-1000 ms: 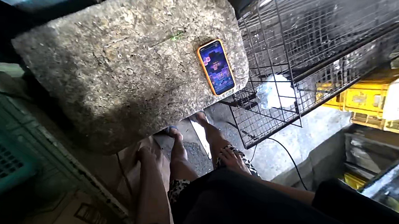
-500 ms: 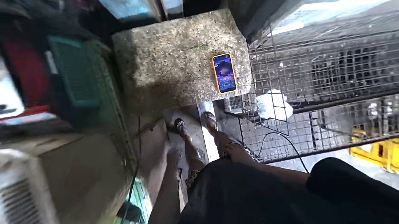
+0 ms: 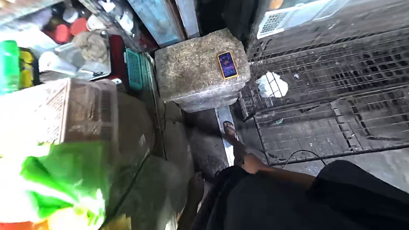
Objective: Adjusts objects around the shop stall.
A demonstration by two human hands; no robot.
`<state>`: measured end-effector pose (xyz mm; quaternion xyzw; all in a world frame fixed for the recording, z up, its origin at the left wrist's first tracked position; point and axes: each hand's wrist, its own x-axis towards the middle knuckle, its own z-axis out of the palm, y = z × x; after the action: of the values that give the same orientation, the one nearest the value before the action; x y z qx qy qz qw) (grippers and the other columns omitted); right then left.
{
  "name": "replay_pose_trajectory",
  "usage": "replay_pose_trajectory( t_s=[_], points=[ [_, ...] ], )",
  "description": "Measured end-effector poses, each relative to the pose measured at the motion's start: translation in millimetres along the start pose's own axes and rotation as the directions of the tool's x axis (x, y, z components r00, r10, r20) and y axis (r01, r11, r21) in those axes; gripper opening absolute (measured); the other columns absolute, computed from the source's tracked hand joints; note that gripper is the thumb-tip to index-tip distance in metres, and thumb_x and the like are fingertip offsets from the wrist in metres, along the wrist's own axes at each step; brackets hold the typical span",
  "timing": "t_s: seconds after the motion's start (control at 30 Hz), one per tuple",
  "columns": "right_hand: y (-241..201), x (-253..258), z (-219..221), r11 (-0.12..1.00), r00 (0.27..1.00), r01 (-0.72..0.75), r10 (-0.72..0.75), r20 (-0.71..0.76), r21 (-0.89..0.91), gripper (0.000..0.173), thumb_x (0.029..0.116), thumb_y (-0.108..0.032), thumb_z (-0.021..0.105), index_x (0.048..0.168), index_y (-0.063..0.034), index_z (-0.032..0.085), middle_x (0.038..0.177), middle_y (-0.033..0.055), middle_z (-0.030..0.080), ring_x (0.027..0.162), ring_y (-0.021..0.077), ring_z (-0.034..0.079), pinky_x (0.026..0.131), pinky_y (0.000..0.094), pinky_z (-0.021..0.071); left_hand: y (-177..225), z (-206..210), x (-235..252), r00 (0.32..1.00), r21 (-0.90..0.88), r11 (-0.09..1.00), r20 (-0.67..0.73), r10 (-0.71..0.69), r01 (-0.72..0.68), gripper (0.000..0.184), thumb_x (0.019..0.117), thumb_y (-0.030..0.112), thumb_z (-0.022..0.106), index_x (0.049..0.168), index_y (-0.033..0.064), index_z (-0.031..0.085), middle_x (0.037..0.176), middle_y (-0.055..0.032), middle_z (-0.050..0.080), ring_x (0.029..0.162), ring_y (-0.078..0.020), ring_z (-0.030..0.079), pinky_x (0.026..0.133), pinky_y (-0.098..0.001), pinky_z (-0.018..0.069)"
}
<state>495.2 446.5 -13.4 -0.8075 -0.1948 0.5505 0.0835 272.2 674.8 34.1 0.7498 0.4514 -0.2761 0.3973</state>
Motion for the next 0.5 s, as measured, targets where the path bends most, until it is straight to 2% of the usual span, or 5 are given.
replay_pose_trajectory(
  t_s=[0.13,0.23,0.27,0.33,0.5],
  points=[
    [8,-48,83,0.999,1.000,-0.012,0.012,0.011,-0.032,0.055,0.0994,-0.047,0.058,0.130,-0.0021,0.065,0.133,0.0252,0.064,0.129,0.0425,0.058,0.107,0.0642,0.0454,-59,3,-69,0.985,0.067,0.997,-0.164,0.053,-0.043,0.041,0.1007,0.026,0.064,0.137,0.0075,0.063,0.128,-0.0165,0.068,0.117,-0.0298,0.067,0.104,-0.0510,0.0527],
    [0,-74,112,0.995,0.999,0.000,0.004,0.043,-0.099,0.055,0.0997,-0.045,0.058,0.131,0.0000,0.064,0.134,0.0260,0.063,0.130,0.0425,0.058,0.108,0.0638,0.0446,-85,-7,-129,0.951,0.415,0.910,-0.282,0.122,0.006,0.045,0.0989,0.039,0.062,0.136,0.0135,0.065,0.135,-0.0106,0.066,0.123,-0.0281,0.063,0.104,-0.0533,0.0508],
    [-2,-78,117,0.995,0.999,0.015,-0.011,0.040,-0.097,0.056,0.0990,-0.045,0.059,0.131,0.0008,0.064,0.133,0.0265,0.063,0.129,0.0430,0.058,0.107,0.0643,0.0451,-92,-8,-142,0.939,0.449,0.893,-0.321,0.122,0.037,0.050,0.0974,0.042,0.063,0.137,0.0111,0.064,0.137,-0.0148,0.064,0.126,-0.0332,0.061,0.104,-0.0574,0.0488],
    [1,-84,132,0.997,0.999,0.017,-0.014,0.047,-0.070,0.055,0.0984,-0.044,0.061,0.131,0.0003,0.063,0.132,0.0270,0.064,0.127,0.0441,0.059,0.105,0.0663,0.0457,-107,-6,-165,0.915,0.359,0.930,-0.396,0.082,0.072,0.048,0.0997,0.037,0.060,0.139,0.0099,0.062,0.140,-0.0196,0.061,0.129,-0.0389,0.059,0.104,-0.0607,0.0474],
    [40,-91,191,0.995,0.989,-0.045,0.057,0.139,-0.087,0.053,0.1011,-0.045,0.056,0.126,0.0007,0.066,0.128,0.0267,0.066,0.125,0.0429,0.061,0.103,0.0665,0.0470,-162,12,-159,0.940,0.420,0.903,-0.336,0.062,0.091,0.067,0.0949,0.040,0.064,0.154,0.0140,0.046,0.161,-0.0129,0.041,0.151,-0.0330,0.035,0.121,-0.0540,0.0322]
  ],
)
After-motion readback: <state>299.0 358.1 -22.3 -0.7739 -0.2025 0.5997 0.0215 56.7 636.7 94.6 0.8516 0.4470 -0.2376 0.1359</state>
